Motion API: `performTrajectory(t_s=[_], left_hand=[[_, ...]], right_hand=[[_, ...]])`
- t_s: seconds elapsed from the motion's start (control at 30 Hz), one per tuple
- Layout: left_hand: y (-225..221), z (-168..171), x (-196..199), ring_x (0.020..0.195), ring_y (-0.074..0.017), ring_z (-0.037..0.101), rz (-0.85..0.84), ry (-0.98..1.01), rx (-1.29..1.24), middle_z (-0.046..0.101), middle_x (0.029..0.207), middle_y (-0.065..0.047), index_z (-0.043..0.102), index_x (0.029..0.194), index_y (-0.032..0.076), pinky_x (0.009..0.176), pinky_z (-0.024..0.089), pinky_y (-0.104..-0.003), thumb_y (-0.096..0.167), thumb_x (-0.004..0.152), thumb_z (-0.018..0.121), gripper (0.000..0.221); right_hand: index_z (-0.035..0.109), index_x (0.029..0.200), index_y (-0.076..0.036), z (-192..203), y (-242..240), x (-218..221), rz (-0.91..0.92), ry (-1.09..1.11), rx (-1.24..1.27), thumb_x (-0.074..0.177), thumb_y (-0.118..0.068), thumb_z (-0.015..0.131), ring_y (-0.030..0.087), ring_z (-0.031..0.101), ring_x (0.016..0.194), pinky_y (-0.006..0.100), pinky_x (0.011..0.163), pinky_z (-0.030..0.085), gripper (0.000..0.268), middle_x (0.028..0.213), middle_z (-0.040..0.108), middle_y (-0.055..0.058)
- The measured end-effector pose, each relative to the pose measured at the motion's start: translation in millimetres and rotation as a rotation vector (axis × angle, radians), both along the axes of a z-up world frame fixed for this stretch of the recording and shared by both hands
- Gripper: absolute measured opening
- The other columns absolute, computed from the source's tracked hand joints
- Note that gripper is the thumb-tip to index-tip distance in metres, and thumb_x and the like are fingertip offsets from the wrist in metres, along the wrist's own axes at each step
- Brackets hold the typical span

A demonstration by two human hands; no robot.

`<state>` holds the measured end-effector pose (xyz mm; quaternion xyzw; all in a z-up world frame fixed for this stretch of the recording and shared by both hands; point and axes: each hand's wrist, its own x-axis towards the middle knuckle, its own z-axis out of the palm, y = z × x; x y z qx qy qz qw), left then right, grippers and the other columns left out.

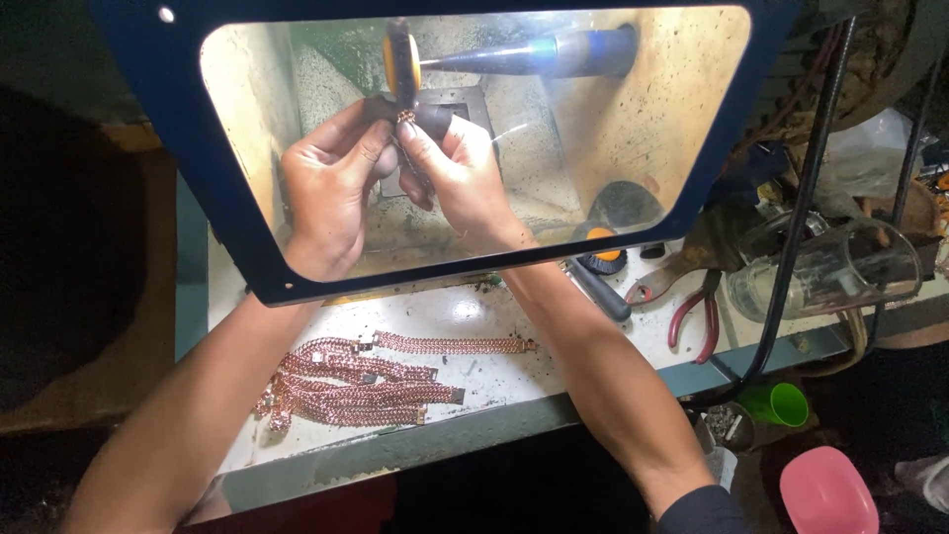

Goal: Polishing stone-encrusted jewelry strips using a bench-mounted polishing wheel inside a protective enclosure.

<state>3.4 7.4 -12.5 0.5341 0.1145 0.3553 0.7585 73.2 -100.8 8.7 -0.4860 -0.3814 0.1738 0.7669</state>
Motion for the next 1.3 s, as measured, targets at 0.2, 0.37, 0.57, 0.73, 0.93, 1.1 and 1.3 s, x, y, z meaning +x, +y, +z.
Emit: performTrajectory(t_s=[0.2,0.37,0.57,0.73,0.93,1.1,1.3], left_hand=[[-1.9,21.8,-12.6,0.062,-0.0117,0.055,-0.156,-0.103,-0.058,0.066,0.077,-0.006,0.071,0.122,-0.004,0.056,0.065,-0.032,0.007,0.093,0.076,0.031],[-0.5,21.5,-10.7,0.053,-0.0177,0.056,-0.163,-0.102,-0.064,0.062,0.07,-0.008,0.071,0.121,-0.004,0.05,0.065,-0.037,0.01,0.092,0.077,0.032],[-0.4,25.8,-13.4,0.048,-0.0234,0.059,-0.186,-0.125,-0.063,0.069,0.078,-0.011,0.07,0.122,-0.005,0.045,0.064,-0.04,0.011,0.093,0.075,0.033],[-2.0,32.5,-17.7,0.061,-0.0165,0.064,-0.15,-0.083,-0.067,0.076,0.102,-0.013,0.07,0.122,-0.005,0.044,0.066,-0.038,0.007,0.092,0.076,0.033],[-19.8,57.8,-27.2,0.083,-0.0084,0.073,0.013,0.029,-0.065,0.08,0.1,-0.01,0.074,0.118,0.003,0.079,0.069,-0.029,0.016,0.088,0.084,0.034],[-17.2,57.0,-28.9,0.076,-0.0064,0.067,0.005,0.026,-0.032,0.079,0.098,-0.012,0.073,0.12,0.002,0.076,0.07,-0.031,0.014,0.088,0.083,0.035],[-13.2,53.9,-28.0,0.073,-0.0042,0.065,0.018,0.045,0.005,0.08,0.096,-0.012,0.074,0.119,0.003,0.078,0.069,-0.031,0.014,0.088,0.084,0.034]], right_hand=[[0.062,0.118,0.0,-4.3,-8.6,3.2,0.141,0.095,-0.016,0.101,-0.021,0.067,0.012,0.055,0.057,0.025,0.045,0.042,0.028,0.076,0.06,0.006],[0.063,0.113,-0.001,-1.2,-4.6,3.9,0.091,0.042,-0.063,0.103,-0.024,0.062,0.013,0.053,0.05,0.026,0.046,0.043,0.025,0.065,0.059,0.008],[0.062,0.11,-0.002,-2.9,-2.9,3.1,0.112,0.012,-0.042,0.104,-0.025,0.061,0.013,0.053,0.051,0.025,0.047,0.044,0.023,0.071,0.061,0.007],[0.059,0.121,0.001,1.7,-5.2,-0.5,0.172,0.037,-0.029,0.104,-0.019,0.062,0.014,0.056,0.06,0.027,0.051,0.047,0.027,0.082,0.062,0.009],[0.065,0.097,0.0,17.2,2.8,-8.6,0.073,-0.021,-0.054,0.105,-0.016,0.055,0.013,0.058,0.046,0.02,0.041,0.034,0.021,0.056,0.061,0.011],[0.067,0.094,-0.002,16.4,3.4,-8.0,0.042,-0.04,-0.106,0.105,-0.02,0.056,0.013,0.057,0.043,0.019,0.039,0.032,0.024,0.053,0.061,0.011],[0.065,0.103,0.001,22.3,-0.5,-12.5,0.071,0.001,-0.096,0.104,-0.016,0.058,0.013,0.057,0.045,0.018,0.039,0.032,0.018,0.06,0.063,0.013]])
